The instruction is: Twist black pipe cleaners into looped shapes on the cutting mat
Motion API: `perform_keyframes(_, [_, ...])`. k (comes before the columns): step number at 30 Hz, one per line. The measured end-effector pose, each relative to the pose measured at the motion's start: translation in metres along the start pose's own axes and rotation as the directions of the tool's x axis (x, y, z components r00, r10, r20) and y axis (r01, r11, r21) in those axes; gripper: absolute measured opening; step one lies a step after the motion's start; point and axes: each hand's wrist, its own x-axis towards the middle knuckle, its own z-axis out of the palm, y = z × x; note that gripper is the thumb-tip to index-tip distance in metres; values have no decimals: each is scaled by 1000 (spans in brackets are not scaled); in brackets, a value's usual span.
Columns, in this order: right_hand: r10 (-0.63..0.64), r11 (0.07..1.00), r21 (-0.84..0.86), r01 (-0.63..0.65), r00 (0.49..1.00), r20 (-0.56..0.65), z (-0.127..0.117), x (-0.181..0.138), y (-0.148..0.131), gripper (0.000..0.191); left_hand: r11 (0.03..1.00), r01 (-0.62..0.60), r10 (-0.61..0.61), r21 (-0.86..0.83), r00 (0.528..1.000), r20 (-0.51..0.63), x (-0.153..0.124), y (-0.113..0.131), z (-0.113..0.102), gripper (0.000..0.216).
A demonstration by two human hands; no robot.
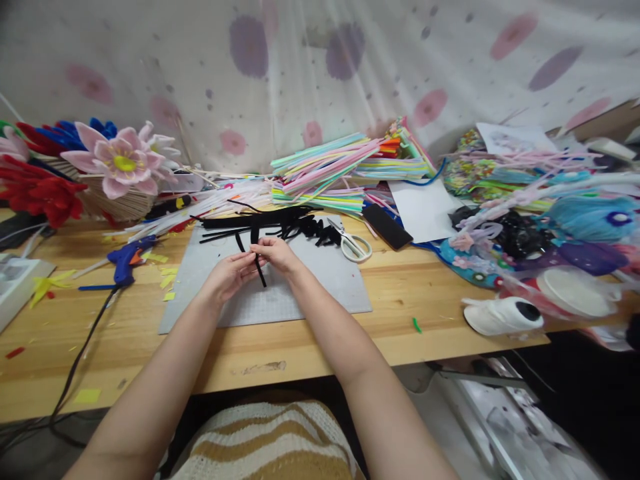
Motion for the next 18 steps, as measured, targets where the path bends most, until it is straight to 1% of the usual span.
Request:
perform_keyframes(2, [18, 1000, 20, -18, 1000, 17, 1, -1, -2, 42, 999, 38, -36, -39, 999, 38, 0, 0, -3, 8])
perform_keyframes(4, [38, 999, 27, -39, 998, 44, 1, -1, -4, 41, 997, 46, -43, -54, 998, 56, 1, -2, -5, 8])
perform_keyframes(7, [86, 996, 17, -88, 992, 93, -1, 0, -5, 36, 996, 41, -37, -78, 998, 55, 2, -5, -5, 6])
perform_keyframes(10, [119, 993, -16, -118, 987, 104, -2, 1, -5, 32, 992, 21, -16, -124, 999, 42, 2, -4, -3, 8])
perform_keyframes(13, [56, 994, -102, -47, 995, 86, -4, -3, -6, 23, 992, -3, 3, -125, 1000, -7, 1, -1, -3, 9])
perform_keyframes(15, [-13, 976, -213, 39, 993, 121, -7, -6, -9, 21, 995, -13, 10, -103, 999, -36, 1, 2, -5, 7])
perform_keyframes(18, [-51, 889, -438, 134, 979, 195, -11, -10, -15, 18, 998, -49, 44, -47, 994, -102, 1, 4, -9, 2])
